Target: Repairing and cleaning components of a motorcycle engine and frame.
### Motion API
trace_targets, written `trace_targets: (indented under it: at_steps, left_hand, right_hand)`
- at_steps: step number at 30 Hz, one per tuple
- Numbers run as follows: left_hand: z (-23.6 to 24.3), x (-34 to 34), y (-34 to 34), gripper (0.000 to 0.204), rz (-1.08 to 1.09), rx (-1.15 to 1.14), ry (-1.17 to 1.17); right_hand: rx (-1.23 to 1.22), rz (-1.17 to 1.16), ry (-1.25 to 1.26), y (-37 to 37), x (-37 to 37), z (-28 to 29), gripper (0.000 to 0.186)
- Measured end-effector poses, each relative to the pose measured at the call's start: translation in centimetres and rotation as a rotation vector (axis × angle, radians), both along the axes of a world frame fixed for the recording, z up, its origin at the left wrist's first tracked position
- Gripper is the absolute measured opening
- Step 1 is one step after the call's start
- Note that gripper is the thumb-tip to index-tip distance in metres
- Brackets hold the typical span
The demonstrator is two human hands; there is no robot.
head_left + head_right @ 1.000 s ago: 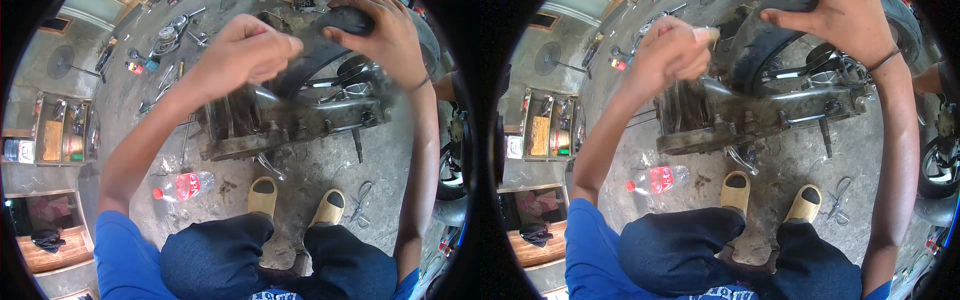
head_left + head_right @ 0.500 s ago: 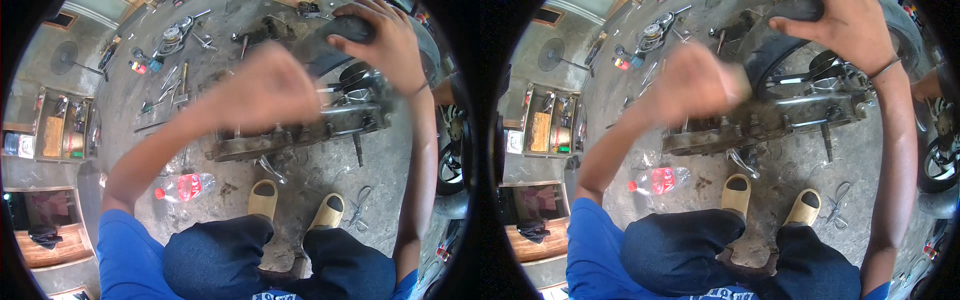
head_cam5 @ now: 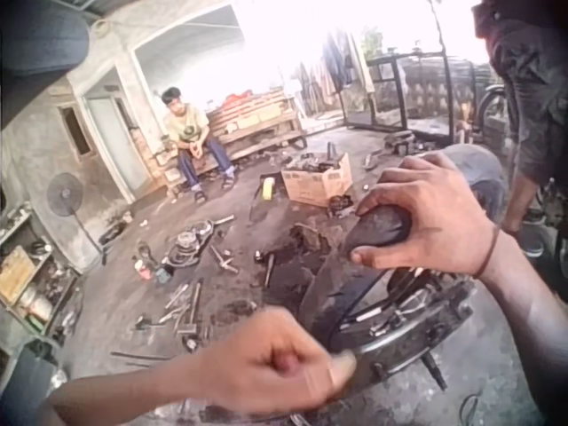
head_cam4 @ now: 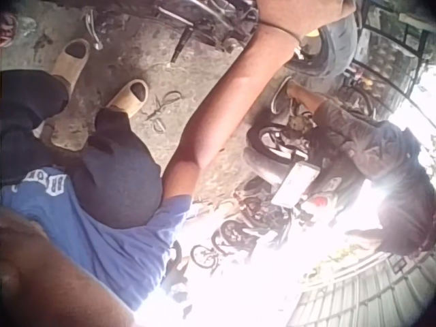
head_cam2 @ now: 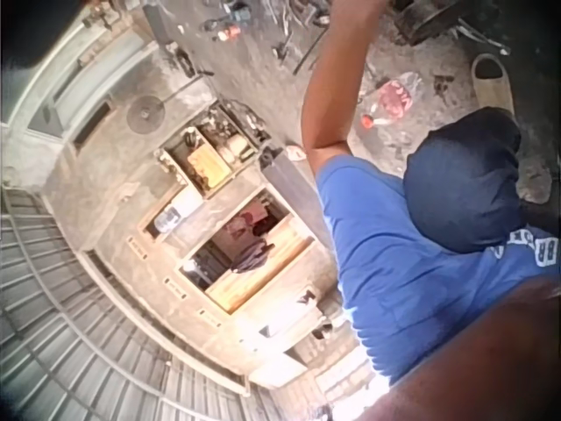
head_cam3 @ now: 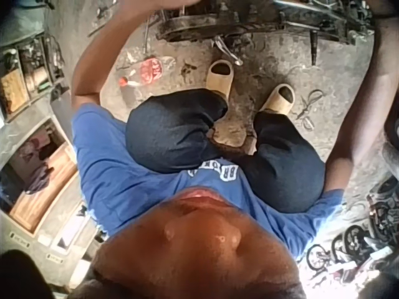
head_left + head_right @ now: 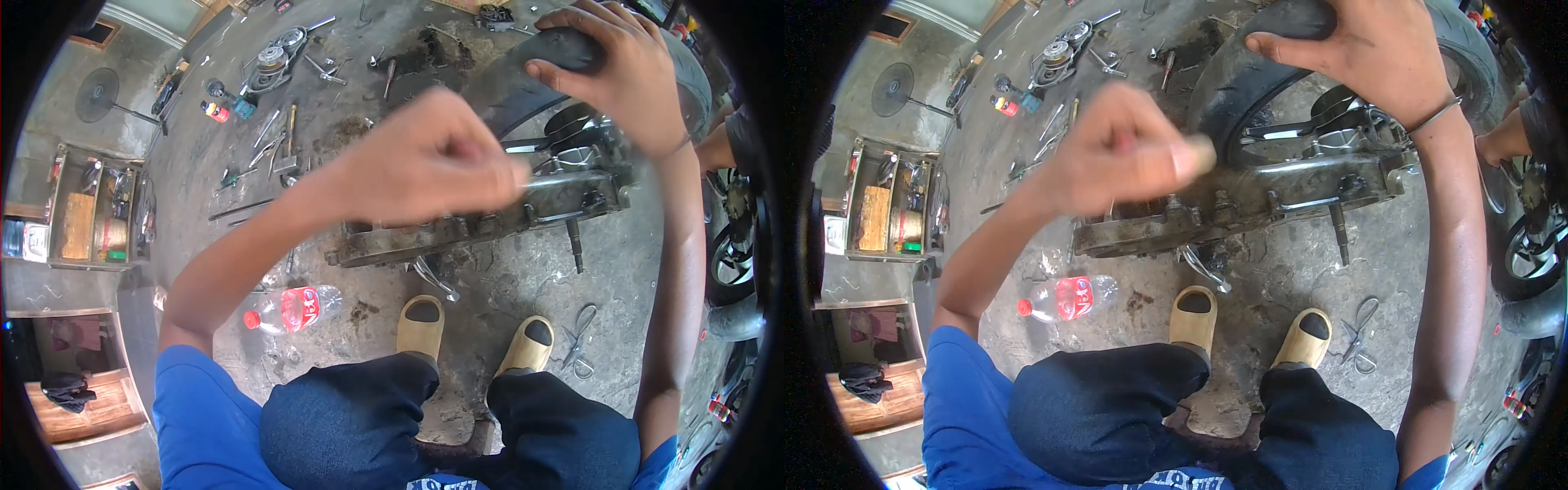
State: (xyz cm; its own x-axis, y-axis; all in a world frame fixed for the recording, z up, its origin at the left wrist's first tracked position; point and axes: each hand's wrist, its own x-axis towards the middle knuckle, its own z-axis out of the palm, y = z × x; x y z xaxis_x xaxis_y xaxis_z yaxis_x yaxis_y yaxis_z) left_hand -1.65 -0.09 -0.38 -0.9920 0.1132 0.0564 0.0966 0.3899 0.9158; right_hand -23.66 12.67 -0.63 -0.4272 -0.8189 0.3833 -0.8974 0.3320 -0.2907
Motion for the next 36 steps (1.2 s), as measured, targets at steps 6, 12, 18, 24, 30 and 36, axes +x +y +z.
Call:
trace_targets:
  at_steps: [6, 12, 18, 24, 30, 36]
  left_hand:
    - [-0.4, -0.2, -1.4, 0.043, 0.225, 0.376, 0.063]
    - [0.0, 0.1, -0.8, 0.046, 0.099, 0.375, 0.015]
    - [-0.1, 0.3, 0.8, 0.046, 0.050, 0.128, 0.014]
    - [-0.4, -0.7, -2.0, 0.047, 0.080, 0.305, 0.076]
    - [-0.5, -0.4, -0.3, 0.047, 0.181, 0.248, 0.012]
    - [-0.3, -0.1, 1.7, 0.048, 0.280, 0.088, -0.057]
  right_hand:
    - [-0.129, 0.064, 0.155, -0.3, -0.6, -0.8, 0.043]
    - [-0.283, 0.145, 0.343, -1.0, -2.0, -2.0, 0.043]
    - [-0.372, 0.208, 0.404, -1.7, -2.4, -2.3, 0.043]
    - [-0.370, 0.214, 0.450, -1.7, -3.2, -2.0, 0.043]
    - [-0.381, 0.213, 0.459, -1.1, -3.2, -2.2, 0.043]
    - [-0.414, 0.217, 0.456, -1.5, -3.0, -3.1, 0.043]
